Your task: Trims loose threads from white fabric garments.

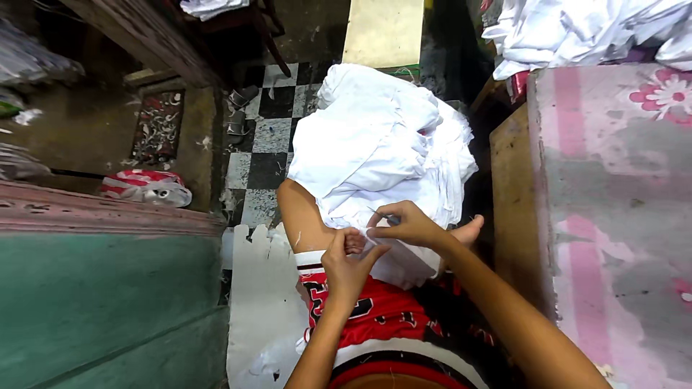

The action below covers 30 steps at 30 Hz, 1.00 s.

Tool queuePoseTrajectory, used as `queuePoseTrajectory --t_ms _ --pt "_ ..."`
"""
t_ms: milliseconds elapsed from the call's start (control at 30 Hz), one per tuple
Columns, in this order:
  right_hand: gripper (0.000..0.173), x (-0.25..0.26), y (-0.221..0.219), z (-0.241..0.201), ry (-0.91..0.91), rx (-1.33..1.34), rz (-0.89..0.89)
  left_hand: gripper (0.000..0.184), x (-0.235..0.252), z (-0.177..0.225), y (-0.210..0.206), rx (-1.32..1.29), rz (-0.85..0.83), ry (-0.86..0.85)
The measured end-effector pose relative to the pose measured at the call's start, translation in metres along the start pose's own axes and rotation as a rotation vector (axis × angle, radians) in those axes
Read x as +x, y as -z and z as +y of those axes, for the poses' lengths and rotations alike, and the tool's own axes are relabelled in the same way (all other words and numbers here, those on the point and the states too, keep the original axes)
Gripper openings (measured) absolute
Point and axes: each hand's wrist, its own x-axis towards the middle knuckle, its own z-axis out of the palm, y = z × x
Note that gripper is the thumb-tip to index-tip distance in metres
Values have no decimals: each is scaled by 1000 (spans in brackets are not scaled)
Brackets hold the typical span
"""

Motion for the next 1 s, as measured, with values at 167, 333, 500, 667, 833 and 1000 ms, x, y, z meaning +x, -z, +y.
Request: queuePoseTrajectory --t_ms 167,333,500,667,833,1000 --pt "13 9 9 -11 102 -258 -97 22 3 -12 -4 -5 24 -53" --pt "23 36 29 -17 4 -290 -314 34 15 -22 20 -247 -255 105" --pt "30 50 33 -26 -282 -78 -547 32 21 -28 23 -368 -278 142" --pt "31 54 23 -7 -278 51 -545 9 20 -35 12 -248 -88 83" --pt "33 57 15 -11 -358 50 -469 13 21 -37 20 -44 39 -248" --pt "24 57 2 -10 -172 -200 -291 16 22 -35 25 46 -18 -228"
